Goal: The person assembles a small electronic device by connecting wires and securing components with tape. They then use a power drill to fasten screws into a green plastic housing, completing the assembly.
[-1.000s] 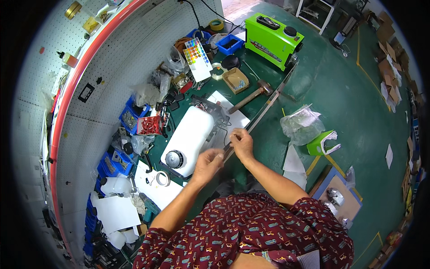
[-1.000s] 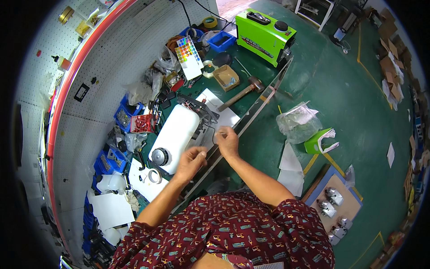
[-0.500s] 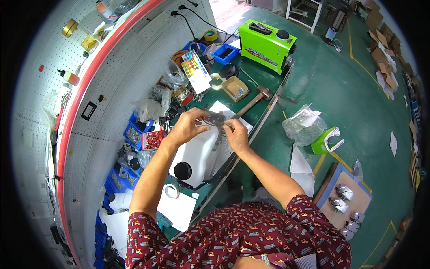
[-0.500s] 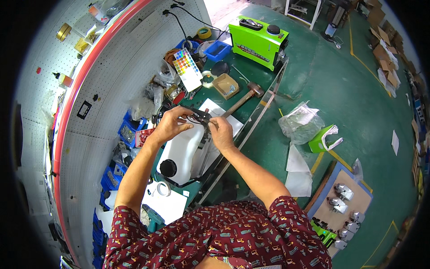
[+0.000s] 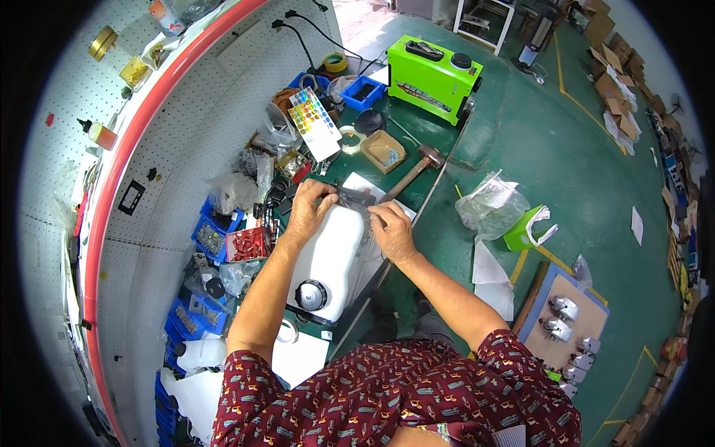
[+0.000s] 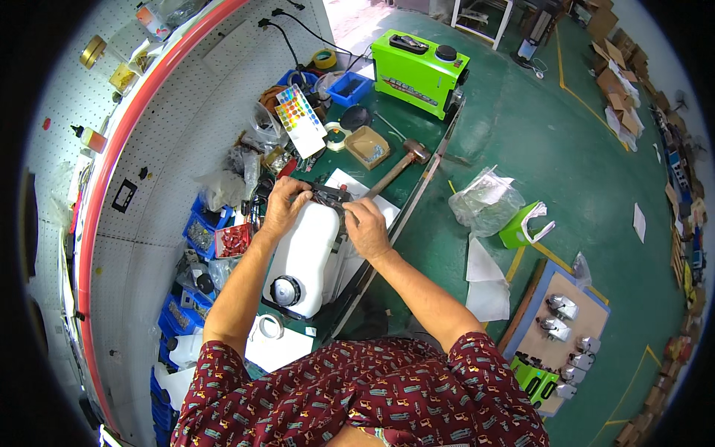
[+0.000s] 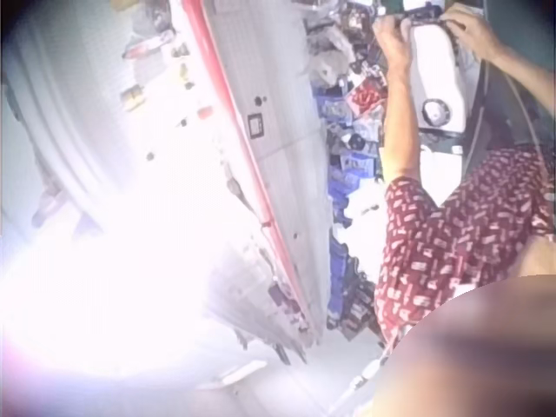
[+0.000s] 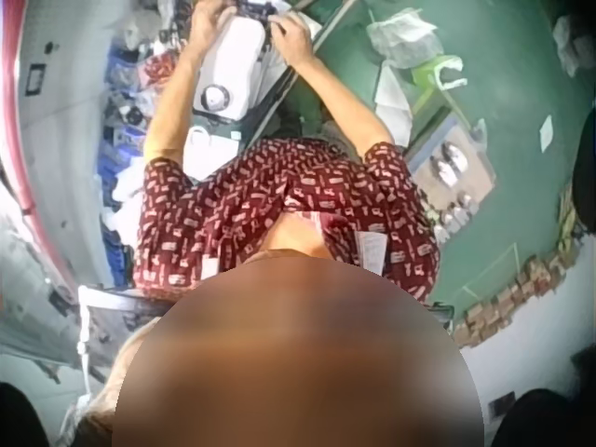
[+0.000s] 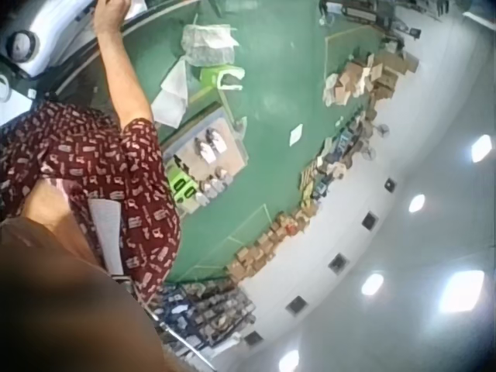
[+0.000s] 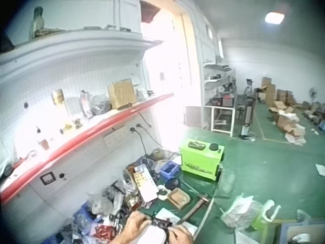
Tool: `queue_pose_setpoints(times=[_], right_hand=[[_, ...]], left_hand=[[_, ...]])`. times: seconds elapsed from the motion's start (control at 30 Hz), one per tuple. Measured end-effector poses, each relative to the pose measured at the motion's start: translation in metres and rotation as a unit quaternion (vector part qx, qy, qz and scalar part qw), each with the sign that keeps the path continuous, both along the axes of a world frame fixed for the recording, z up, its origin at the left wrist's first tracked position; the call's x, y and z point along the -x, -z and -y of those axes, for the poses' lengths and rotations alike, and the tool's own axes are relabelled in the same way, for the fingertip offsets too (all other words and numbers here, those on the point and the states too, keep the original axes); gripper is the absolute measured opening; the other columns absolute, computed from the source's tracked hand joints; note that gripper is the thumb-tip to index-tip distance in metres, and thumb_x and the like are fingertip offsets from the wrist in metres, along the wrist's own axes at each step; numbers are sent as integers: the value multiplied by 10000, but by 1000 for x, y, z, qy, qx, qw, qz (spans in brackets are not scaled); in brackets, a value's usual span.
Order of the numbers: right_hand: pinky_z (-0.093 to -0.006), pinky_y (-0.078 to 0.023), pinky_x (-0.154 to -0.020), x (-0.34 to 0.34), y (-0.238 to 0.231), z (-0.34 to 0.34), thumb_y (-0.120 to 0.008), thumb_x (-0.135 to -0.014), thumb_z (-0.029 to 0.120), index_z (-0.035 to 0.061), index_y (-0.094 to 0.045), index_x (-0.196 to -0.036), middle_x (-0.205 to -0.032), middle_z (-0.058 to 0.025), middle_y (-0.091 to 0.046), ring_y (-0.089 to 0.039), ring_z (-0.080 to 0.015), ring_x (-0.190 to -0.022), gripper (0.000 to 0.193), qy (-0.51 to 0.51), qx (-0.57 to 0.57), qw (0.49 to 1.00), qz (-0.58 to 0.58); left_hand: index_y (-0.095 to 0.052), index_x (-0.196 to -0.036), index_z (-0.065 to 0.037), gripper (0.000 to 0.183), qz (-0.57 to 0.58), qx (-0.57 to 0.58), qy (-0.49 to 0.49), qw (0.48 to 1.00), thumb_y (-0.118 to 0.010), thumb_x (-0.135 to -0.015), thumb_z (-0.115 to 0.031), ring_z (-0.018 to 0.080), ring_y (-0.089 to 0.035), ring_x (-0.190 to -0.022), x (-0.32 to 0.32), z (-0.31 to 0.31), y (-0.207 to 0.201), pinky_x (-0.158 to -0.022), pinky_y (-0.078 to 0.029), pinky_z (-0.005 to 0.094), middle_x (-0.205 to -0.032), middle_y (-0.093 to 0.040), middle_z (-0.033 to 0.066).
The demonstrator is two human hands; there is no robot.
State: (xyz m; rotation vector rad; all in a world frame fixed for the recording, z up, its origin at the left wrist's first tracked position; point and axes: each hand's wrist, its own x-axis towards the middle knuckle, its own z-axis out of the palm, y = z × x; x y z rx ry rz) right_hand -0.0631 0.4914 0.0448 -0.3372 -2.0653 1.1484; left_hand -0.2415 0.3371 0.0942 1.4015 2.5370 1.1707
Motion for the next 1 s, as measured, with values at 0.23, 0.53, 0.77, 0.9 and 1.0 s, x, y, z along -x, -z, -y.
queue_pose_setpoints(times=[0.23, 0.53, 0.77, 0.9, 1.0], right_hand=[[-309, -551, -713, 9, 22, 3, -740, -857, -8, 1, -664, -1077, -882, -87, -693, -675, -163, -767, 233, 37, 204, 978, 22], [-226, -521, -701, 14, 23, 14, -698, -896, -64, -46, -587, -1315, -869, -16, -644, -616, -65, -767, 434, -4, 268, 963, 37], [-267, -572, -688, 21, 26, 11, -699, -847, -62, -20, -630, -1284, -928, -50, -644, -646, -125, -780, 445, 10, 347, 938, 15], [-309, -638, -749, 11, 31, -7, -667, -825, -125, -22, -614, -1309, -1082, -62, -627, -618, -139, -986, 497, -64, 363, 929, 37], [-348, -650, -821, 0, 31, -24, -682, -854, -133, -27, -590, -1355, -1218, -80, -632, -596, -163, -1088, 521, -154, 415, 896, 33]], left_hand=[[-741, -988, 7, 155, 141, -63, -40, 987, -804, -906, -108, 212, -652, -861, 1, 1, 16, -796, -536, 331, -910, -657, 109], [-693, -903, -5, 177, 335, -113, -98, 930, -790, -938, -149, 93, -603, -715, 3, 7, 35, -688, -512, 264, -811, -697, 26], [-642, -973, -40, 147, 415, -70, -137, 897, -758, -901, -97, 102, -620, -744, 16, 0, 41, -656, -509, 276, -840, -672, 31], [-596, -1235, -34, 368, 400, -104, -201, 888, -720, -890, -65, 133, -625, -795, 10, -4, 52, -681, -512, 294, -925, -671, 62], [-489, -1447, -78, 585, 377, -54, -150, 912, -676, -893, -47, 153, -629, -833, 12, -6, 48, -720, -516, 309, -963, -671, 83]])
